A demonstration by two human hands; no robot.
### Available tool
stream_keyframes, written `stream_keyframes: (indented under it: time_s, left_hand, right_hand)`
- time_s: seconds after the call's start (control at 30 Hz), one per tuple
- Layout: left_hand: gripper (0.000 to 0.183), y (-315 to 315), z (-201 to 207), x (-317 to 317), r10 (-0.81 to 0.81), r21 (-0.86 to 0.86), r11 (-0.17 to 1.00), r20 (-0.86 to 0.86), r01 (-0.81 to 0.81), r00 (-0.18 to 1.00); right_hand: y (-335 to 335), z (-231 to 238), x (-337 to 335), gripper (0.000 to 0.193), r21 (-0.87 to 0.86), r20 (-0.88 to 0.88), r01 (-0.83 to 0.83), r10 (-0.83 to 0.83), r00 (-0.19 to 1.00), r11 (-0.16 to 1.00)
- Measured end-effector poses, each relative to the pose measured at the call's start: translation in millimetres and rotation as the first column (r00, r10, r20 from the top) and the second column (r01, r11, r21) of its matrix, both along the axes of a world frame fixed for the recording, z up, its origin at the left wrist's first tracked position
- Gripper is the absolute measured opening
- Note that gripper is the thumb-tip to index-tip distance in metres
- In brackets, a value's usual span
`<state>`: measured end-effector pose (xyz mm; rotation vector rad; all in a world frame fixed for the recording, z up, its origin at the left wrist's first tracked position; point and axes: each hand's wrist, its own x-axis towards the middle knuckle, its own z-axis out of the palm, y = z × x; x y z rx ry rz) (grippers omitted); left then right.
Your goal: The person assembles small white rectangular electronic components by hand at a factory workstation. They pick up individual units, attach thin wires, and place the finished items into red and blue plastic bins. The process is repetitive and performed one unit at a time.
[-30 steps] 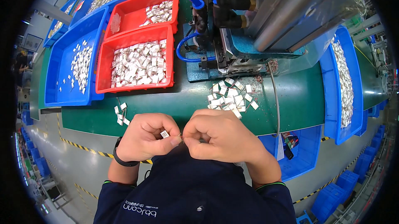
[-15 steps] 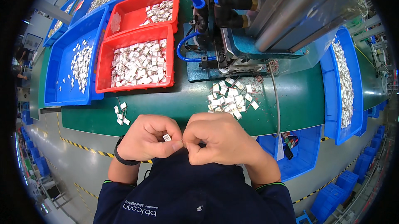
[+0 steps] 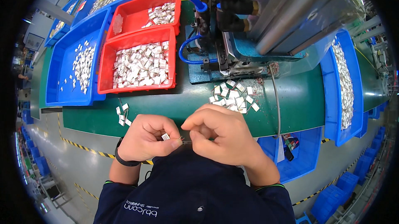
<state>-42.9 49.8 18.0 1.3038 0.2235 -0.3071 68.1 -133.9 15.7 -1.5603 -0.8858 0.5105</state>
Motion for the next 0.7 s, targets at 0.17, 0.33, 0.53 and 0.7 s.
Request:
stream_keyframes:
  time_s: [0.17, 0.33, 0.53, 0.7]
  left_hand:
    - [0.007, -0.7, 1.0, 0.9, -0.009, 0.048, 0.999, -0.023, 0.010, 1.000]
    - [0.008, -1.5, 1.2, 1.1, -0.016, 0.063, 0.998, -0.044, 0.019, 0.999]
    - [0.005, -1.1, 3.4, 4.0, -0.034, 0.089, 0.995, -0.079, 0.041, 0.996]
    - [0.009, 1.0, -1.9, 2.7, -0.128, 0.150, 0.981, 0.005, 0.126, 0.992]
  right_hand:
    - [1.2, 5.0, 1.4, 0.011, -0.029, 0.032, -0.089, 0.090, 0.995, 0.996]
    - [3.7, 6.7, -2.9, 0.012, -0.080, -0.025, -0.053, 0.051, 0.998, 0.995]
    - [2.1, 5.5, 0.5, 0.013, -0.143, 0.105, -0.110, 0.126, 0.986, 0.984]
    - [-0.3, 4.9, 2.2, 0.018, -0.215, 0.127, -0.214, 0.245, 0.961, 0.953]
